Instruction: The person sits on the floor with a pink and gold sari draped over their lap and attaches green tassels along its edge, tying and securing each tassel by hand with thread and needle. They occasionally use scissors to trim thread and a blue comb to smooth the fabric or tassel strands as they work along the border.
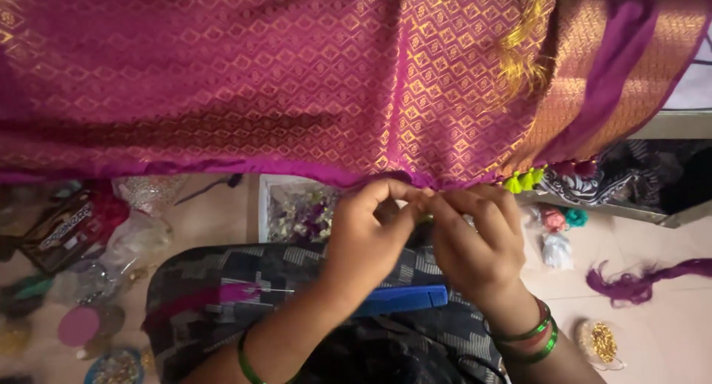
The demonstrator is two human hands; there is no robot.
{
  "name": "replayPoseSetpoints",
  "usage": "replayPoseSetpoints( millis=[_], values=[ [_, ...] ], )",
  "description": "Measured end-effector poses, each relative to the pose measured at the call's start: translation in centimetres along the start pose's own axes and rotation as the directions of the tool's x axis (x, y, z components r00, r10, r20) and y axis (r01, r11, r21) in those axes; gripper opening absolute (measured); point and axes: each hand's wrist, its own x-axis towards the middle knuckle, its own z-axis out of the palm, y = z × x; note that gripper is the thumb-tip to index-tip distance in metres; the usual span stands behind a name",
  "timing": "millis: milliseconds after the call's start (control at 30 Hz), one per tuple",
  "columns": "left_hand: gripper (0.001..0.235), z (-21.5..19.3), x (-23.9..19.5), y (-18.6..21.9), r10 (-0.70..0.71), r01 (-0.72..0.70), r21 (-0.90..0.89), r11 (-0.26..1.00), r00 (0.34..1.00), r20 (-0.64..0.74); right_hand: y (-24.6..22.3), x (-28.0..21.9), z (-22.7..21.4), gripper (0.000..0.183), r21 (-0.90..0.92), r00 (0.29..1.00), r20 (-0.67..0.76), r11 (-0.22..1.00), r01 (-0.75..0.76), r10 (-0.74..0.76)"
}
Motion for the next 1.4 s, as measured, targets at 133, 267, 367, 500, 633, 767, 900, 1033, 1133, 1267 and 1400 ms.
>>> replayPoseSetpoints(
  millis=[133,267,367,500,633,767,900,1033,1133,1267,1400],
  values=[
    [0.012,0.5,-1.2,2.5,0.577,-0.416,0.642,0.644,0.815,-0.051,-0.1,0.4,-0.4,0.038,-0.124,0.998,0.066,0.992,-0.013,0.021],
    [0.015,0.6,-1.0,3.0,0.821,-0.621,0.727,0.295,0.553,0.14,0.5,-0.3,-0.9,0.032,0.019,0.975,0.111,0.98,-0.198,0.194],
    [0.011,0.3,-0.3,1.8,0.549,-0.507,0.431,0.747,0.835,0.032,0.3,-0.6,-1.5,0.027,0.084,0.955,0.074,0.953,-0.291,0.286],
    [0.008,0.2,-0.2,1.1,0.43,-0.442,0.266,0.857,0.897,0.106,0.1,0.1,-2.1,0.027,0.006,0.987,0.039,0.988,-0.155,0.155],
    [0.007,0.3,-0.6,1.2,0.581,-0.574,0.361,0.735,0.807,0.101,2.0,-0.7,-2.4,0.02,-0.076,0.996,-0.028,0.994,-0.084,0.082],
    [0.008,0.2,-0.5,1.2,0.417,-0.419,0.314,0.852,0.906,0.077,2.9,-1.8,-2.6,0.021,0.286,0.878,0.051,0.835,-0.47,0.477],
    [0.01,0.9,-0.5,0.5,0.465,-0.471,0.307,0.827,0.88,0.099,1.9,-2.3,-2.7,0.024,0.376,0.906,0.184,0.825,-0.422,0.38],
    [0.011,0.9,-0.3,0.5,0.403,-0.399,0.307,0.864,0.914,0.054,3.3,-4.5,-0.8,0.007,0.56,0.884,0.157,0.697,-0.447,0.44],
    [0.008,1.1,-0.2,0.4,0.597,-0.534,0.499,0.683,0.801,0.042,2.9,-4.4,-0.4,0.003,0.883,0.792,0.165,0.269,-0.384,0.587],
    [0.002,1.8,0.4,-0.2,0.702,-0.612,0.555,0.563,0.709,0.071,2.8,-4.8,0.1,0.008,0.926,0.758,0.228,0.104,-0.362,0.61],
    [0.001,1.4,0.9,-0.7,0.696,-0.571,0.556,0.604,0.718,-0.018,2.8,-5.2,0.3,0.008,0.915,0.725,0.232,0.107,-0.388,0.648]
  ],
)
